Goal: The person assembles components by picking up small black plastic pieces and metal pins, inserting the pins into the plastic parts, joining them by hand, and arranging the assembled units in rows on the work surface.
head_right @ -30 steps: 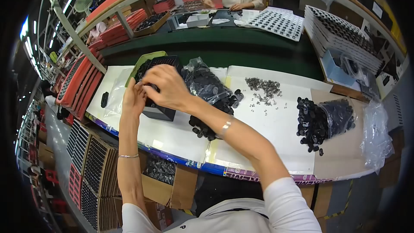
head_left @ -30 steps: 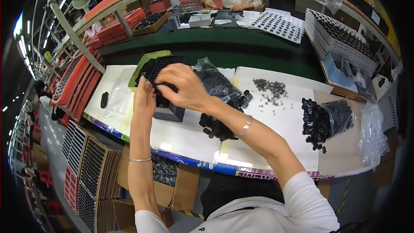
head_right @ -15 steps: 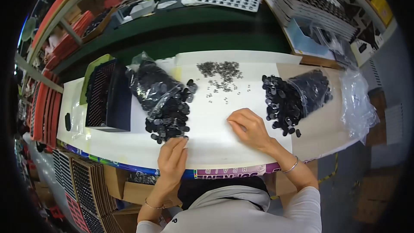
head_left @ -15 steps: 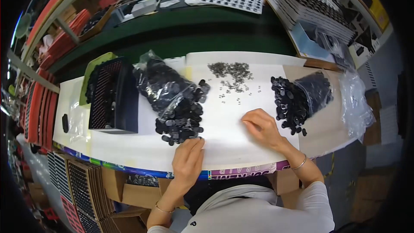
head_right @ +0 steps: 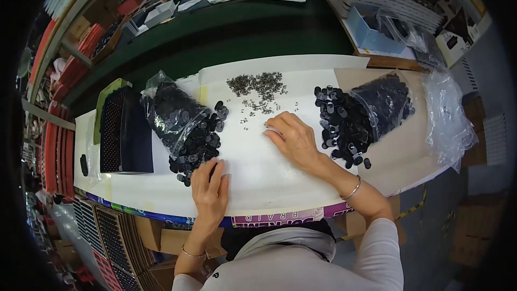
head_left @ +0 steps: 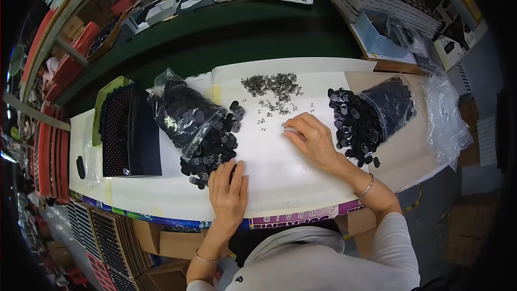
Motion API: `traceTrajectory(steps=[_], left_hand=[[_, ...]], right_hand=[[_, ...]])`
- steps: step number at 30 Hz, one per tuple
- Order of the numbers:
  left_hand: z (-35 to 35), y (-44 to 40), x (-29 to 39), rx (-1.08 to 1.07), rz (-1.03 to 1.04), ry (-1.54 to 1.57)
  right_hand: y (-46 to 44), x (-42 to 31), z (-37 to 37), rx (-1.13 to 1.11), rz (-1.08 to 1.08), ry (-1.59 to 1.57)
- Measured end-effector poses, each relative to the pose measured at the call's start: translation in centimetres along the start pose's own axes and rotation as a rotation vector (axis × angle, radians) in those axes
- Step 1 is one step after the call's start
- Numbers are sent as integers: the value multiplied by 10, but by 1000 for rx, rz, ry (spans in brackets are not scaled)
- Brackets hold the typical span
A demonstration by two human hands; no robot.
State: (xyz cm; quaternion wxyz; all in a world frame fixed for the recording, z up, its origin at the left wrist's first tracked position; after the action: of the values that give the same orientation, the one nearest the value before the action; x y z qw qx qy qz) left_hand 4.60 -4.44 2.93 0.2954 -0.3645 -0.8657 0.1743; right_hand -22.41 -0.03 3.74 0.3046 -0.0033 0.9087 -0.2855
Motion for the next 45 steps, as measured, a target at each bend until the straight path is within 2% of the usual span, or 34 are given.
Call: traceTrajectory(steps=[4, 12, 15, 22, 26, 33, 39, 45], left_hand=[[7, -41, -7, 30, 37, -67], [53, -127, -21, 0, 111, -110], [63, -125, -35, -70, 167, -158], [47, -88, -14, -1, 123, -45], [43, -77, -15, 13, 47, 9], [37, -54, 17, 95, 34, 44], [44, -29, 39, -76, -8, 114], [33, -23, 50, -142, -101, 149]], right_hand=[[2, 5, 15, 32, -179, 108], [11, -5, 3, -63, -160, 110], [13, -7, -4, -124, -123, 79], [11, -6, -31, -355, 84, -111], [10, 5, -30, -276, 162, -193], [7, 12, -40, -398, 256, -358], [13, 5, -34, -352, 57, -139], [10, 0, -38, -385, 21, -94]])
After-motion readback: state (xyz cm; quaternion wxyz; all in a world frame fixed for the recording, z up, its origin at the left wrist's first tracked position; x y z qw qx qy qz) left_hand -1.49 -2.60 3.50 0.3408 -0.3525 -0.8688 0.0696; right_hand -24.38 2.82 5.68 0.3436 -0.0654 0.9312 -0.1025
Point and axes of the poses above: each hand's wrist, its own y-axis away from the middle knuckle, its own z-axis out of the palm, x = y × z, the point moved 2 cm from there along -y, towards the middle knuckle, and after that the axes turned 5 degrees about -z, right-handed, at the moved point
